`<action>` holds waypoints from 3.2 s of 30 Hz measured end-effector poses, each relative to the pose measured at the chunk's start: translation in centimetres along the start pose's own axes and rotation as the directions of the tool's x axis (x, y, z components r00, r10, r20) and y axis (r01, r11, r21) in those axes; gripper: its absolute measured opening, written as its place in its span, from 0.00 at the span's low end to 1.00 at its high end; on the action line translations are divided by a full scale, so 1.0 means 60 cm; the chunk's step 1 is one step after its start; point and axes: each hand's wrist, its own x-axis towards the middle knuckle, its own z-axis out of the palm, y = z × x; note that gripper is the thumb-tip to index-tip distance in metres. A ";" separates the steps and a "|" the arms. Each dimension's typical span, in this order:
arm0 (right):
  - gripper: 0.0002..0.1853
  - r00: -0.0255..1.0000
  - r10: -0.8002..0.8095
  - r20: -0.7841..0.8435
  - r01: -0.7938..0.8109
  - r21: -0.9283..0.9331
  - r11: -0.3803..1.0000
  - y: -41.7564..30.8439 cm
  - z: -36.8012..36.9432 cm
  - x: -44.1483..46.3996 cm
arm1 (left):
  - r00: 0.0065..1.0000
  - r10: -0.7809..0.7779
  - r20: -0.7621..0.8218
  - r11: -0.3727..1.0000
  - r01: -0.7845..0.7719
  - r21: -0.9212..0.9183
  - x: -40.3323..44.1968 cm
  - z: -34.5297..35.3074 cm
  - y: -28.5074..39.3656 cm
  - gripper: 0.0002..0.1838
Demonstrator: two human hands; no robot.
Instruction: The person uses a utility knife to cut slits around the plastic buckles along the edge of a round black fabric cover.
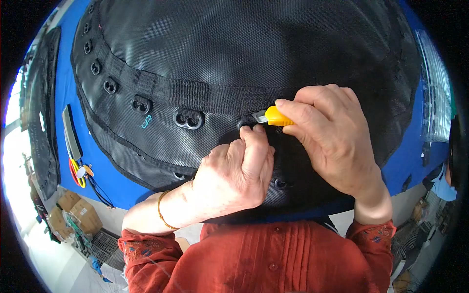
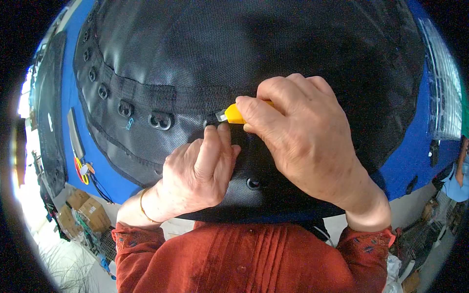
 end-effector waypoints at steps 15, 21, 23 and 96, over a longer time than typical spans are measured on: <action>0.16 0.999 -0.015 -0.029 0.013 -0.067 0.998 -0.005 0.005 -0.001 | 1.000 -0.019 0.016 1.000 0.019 -0.013 -0.001 0.000 0.001 0.21; 0.12 0.991 -0.067 -0.117 0.056 -0.095 0.994 0.003 0.019 0.001 | 1.000 -0.001 -0.029 1.000 0.002 0.012 0.000 0.006 0.000 0.21; 0.11 0.988 -0.095 -0.121 0.082 -0.101 0.991 0.003 0.019 0.002 | 0.995 0.019 -0.098 0.999 -0.022 -0.035 0.004 0.006 -0.005 0.16; 0.15 0.989 -0.122 -0.084 0.120 -0.022 0.992 0.012 0.012 0.006 | 1.000 0.026 0.005 0.991 -0.026 0.132 -0.004 0.002 0.002 0.21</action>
